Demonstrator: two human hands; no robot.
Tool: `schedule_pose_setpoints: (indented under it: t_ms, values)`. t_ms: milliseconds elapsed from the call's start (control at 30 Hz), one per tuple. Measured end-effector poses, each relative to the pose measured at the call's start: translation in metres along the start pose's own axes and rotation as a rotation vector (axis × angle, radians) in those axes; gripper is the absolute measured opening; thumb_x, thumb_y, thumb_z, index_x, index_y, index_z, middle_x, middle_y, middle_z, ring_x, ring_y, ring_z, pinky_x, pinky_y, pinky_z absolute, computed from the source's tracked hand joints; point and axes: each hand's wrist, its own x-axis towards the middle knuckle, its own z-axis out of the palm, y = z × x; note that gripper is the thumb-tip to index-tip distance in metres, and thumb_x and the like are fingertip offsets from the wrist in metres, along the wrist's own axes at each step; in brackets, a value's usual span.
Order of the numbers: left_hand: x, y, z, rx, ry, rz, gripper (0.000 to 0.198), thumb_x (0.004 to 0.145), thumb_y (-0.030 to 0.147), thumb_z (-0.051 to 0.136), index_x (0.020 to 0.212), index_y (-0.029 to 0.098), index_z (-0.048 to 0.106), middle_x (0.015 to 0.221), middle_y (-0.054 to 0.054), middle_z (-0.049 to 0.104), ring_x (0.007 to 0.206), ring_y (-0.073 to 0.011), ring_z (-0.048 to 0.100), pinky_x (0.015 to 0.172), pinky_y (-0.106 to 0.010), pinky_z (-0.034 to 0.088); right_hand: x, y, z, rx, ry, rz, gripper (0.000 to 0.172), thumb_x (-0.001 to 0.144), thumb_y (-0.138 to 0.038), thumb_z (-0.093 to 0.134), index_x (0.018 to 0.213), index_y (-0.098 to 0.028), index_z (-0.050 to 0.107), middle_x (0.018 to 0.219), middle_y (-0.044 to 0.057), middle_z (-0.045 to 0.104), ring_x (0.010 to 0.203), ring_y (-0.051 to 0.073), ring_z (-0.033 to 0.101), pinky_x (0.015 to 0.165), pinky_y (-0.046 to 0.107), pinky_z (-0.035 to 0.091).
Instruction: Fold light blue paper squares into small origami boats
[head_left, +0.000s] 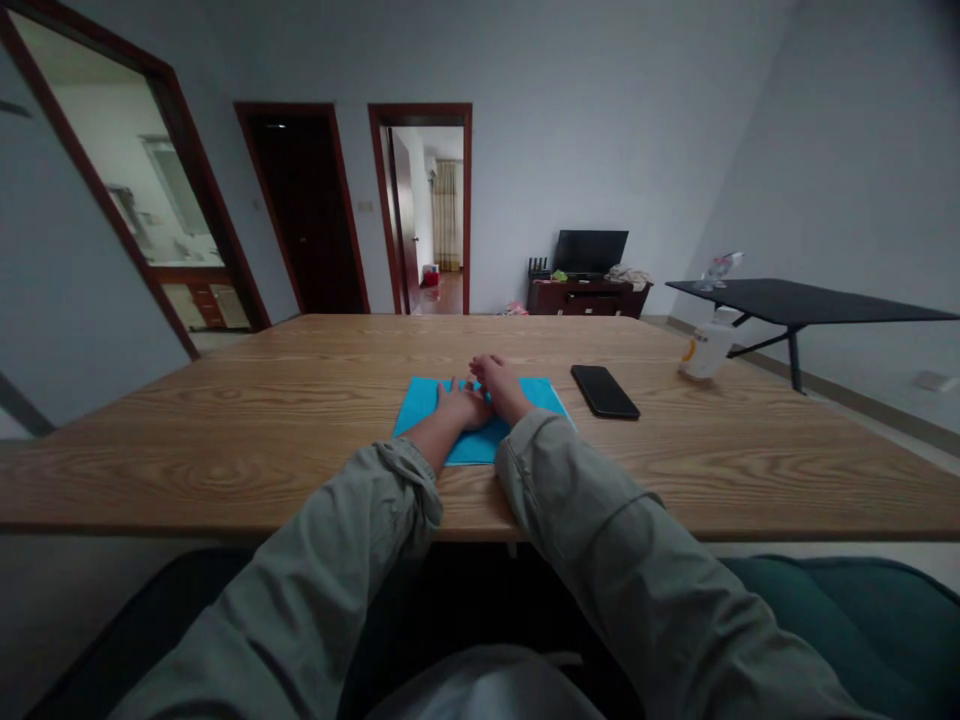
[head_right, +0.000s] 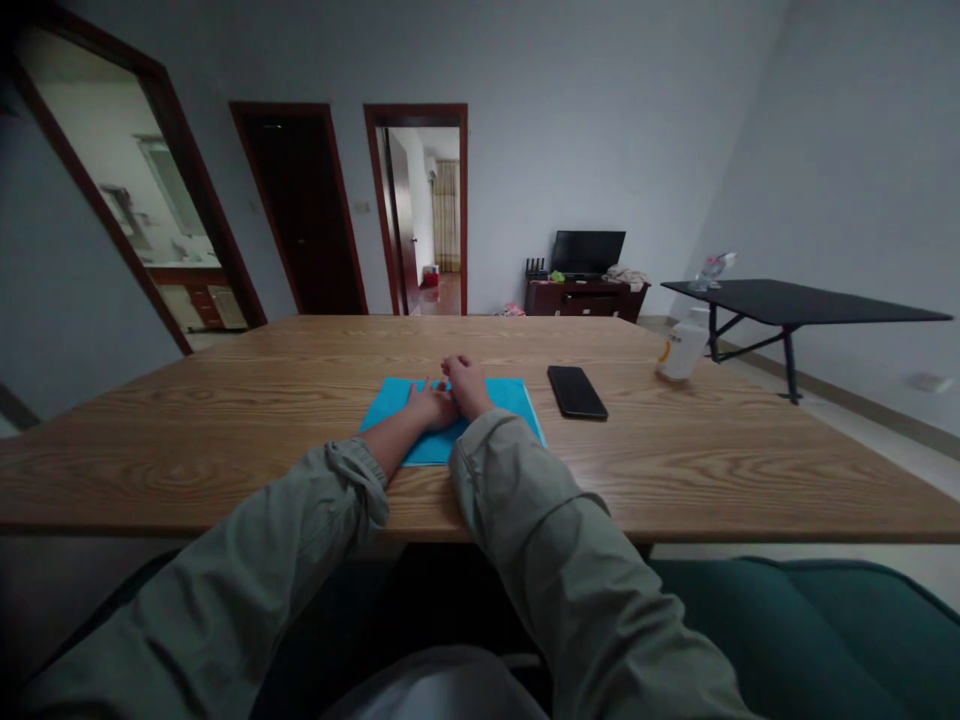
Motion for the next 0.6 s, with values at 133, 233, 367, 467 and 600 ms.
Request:
schedule_pose_setpoints:
  t_ms: [133, 233, 367, 467, 600]
  values:
    - [-0.004, 0.005, -0.001, -0.034, 0.055, -0.083, 0.071, 0.085, 0.069, 0.02, 0.147, 0.036, 0.028, 0.158, -0.005, 0.02, 0.143, -0.039, 0.013, 0.108, -0.067, 0.009, 0.015, 0.011, -0.032, -0.028, 0.074, 0.079, 0.021, 0.075, -0.03, 0.047, 0.082, -0.017, 0.062, 0.087, 0.007, 0.07, 0.08, 0.016, 0.066, 0.069, 0.025, 0.051]
    - [-0.002, 0.005, -0.001, -0.069, 0.075, -0.085, 0.076, 0.083, 0.074, 0.013, 0.148, 0.036, 0.027, 0.157, -0.004, 0.022, 0.143, -0.0384, 0.015, 0.109, -0.065, 0.01, 0.023, 0.017, -0.058, -0.103, 0.129, 0.056, 0.025, 0.077, -0.031, 0.046, 0.086, -0.017, 0.065, 0.093, 0.008, 0.071, 0.087, 0.017, 0.065, 0.077, 0.03, 0.051]
    - [-0.002, -0.013, -0.002, -0.058, 0.085, -0.053, 0.081, 0.086, 0.071, 0.009, 0.148, 0.023, 0.029, 0.155, -0.01, 0.026, 0.143, -0.0324, 0.021, 0.113, -0.054, 0.015, 0.023, 0.021, -0.079, -0.418, 0.054, -0.063, 0.03, 0.081, -0.032, 0.05, 0.095, -0.015, 0.07, 0.107, 0.01, 0.07, 0.104, 0.021, 0.062, 0.094, 0.033, 0.044]
    - [-0.01, -0.042, -0.004, 0.004, 0.076, -0.065, 0.08, 0.087, 0.069, 0.009, 0.149, 0.023, 0.028, 0.157, -0.01, 0.022, 0.143, -0.0323, 0.019, 0.113, -0.055, 0.014, 0.016, 0.02, -0.079, -0.799, -0.151, -0.208, 0.036, 0.086, -0.032, 0.05, 0.111, -0.016, 0.068, 0.119, 0.01, 0.066, 0.114, 0.021, 0.058, 0.1, 0.03, 0.039]
    - [-0.022, -0.076, -0.006, 0.024, 0.067, -0.143, 0.082, 0.085, 0.072, 0.01, 0.151, 0.024, 0.023, 0.158, -0.009, 0.016, 0.144, -0.0342, 0.016, 0.113, -0.055, 0.014, 0.009, 0.017, -0.074, -0.967, -0.267, -0.267, 0.042, 0.091, -0.037, 0.045, 0.123, -0.016, 0.062, 0.126, 0.01, 0.062, 0.117, 0.021, 0.057, 0.103, 0.031, 0.038]
